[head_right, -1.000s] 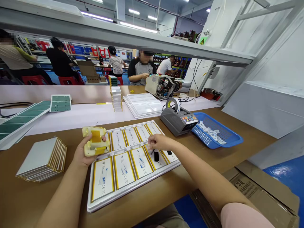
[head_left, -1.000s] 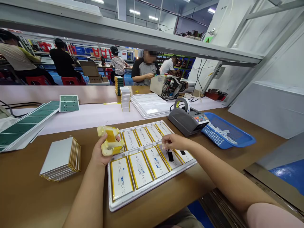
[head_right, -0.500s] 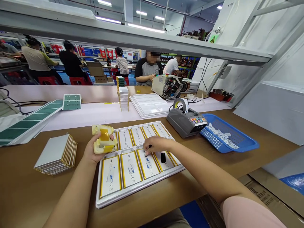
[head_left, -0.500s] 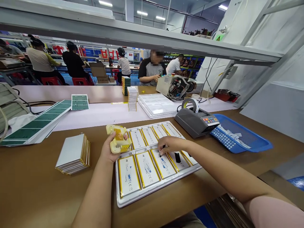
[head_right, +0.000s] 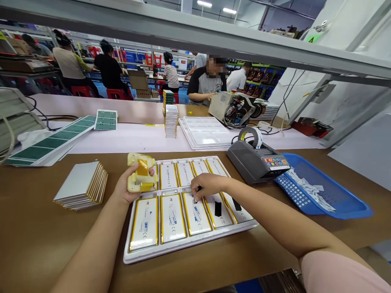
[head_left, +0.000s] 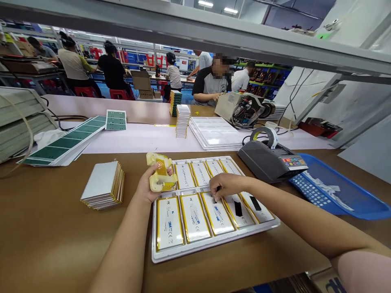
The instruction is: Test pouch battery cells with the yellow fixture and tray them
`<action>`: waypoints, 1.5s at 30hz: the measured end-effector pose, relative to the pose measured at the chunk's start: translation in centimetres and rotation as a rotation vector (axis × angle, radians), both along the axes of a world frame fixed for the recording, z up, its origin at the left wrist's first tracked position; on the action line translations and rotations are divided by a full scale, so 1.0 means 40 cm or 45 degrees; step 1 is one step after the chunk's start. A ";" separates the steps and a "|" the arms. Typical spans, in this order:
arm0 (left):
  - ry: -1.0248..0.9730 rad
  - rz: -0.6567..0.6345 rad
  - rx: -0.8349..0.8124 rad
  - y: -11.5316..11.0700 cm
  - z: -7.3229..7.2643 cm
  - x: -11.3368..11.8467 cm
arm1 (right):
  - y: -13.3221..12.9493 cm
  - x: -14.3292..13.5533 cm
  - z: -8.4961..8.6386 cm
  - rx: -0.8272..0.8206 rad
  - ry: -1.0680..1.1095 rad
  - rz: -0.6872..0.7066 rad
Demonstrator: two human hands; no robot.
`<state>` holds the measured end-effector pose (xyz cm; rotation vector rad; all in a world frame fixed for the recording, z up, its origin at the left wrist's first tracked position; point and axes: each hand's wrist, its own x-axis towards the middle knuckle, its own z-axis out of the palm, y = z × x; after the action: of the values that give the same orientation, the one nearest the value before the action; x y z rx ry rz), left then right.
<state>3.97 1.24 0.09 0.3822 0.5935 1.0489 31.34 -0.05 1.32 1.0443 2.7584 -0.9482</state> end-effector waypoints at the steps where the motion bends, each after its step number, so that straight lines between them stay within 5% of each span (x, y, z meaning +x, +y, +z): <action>1: -0.005 -0.003 0.007 0.000 -0.001 0.001 | -0.002 -0.001 -0.001 0.015 0.020 -0.022; 7: -0.008 -0.019 0.004 -0.002 -0.001 0.003 | -0.014 0.003 -0.005 -0.117 0.030 -0.006; 14: 0.033 0.015 -0.072 0.002 -0.004 -0.001 | -0.022 -0.010 -0.006 0.122 -0.007 -0.098; 21: 0.034 0.007 -0.038 0.003 -0.009 -0.005 | -0.006 0.011 -0.015 -0.107 0.040 -0.023; 31: 0.022 -0.001 -0.008 0.002 -0.010 -0.005 | -0.066 -0.026 0.012 0.217 -0.099 -0.134; 33: 0.012 -0.001 -0.017 0.003 -0.011 -0.005 | -0.072 -0.022 0.027 0.142 -0.074 -0.073; 38: 0.000 -0.005 -0.014 0.000 -0.010 -0.004 | -0.065 -0.016 0.055 -0.487 0.121 0.165; 40: 0.009 -0.009 0.006 -0.002 -0.008 -0.003 | -0.056 -0.042 0.047 -0.509 0.198 0.067; 45: 0.013 -0.032 -0.002 -0.004 -0.009 -0.003 | -0.039 -0.157 0.007 -0.020 -0.019 -0.327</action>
<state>3.84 1.07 -0.28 0.3928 0.5971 1.0231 25.06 -1.62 1.59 1.4218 2.6440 -0.9811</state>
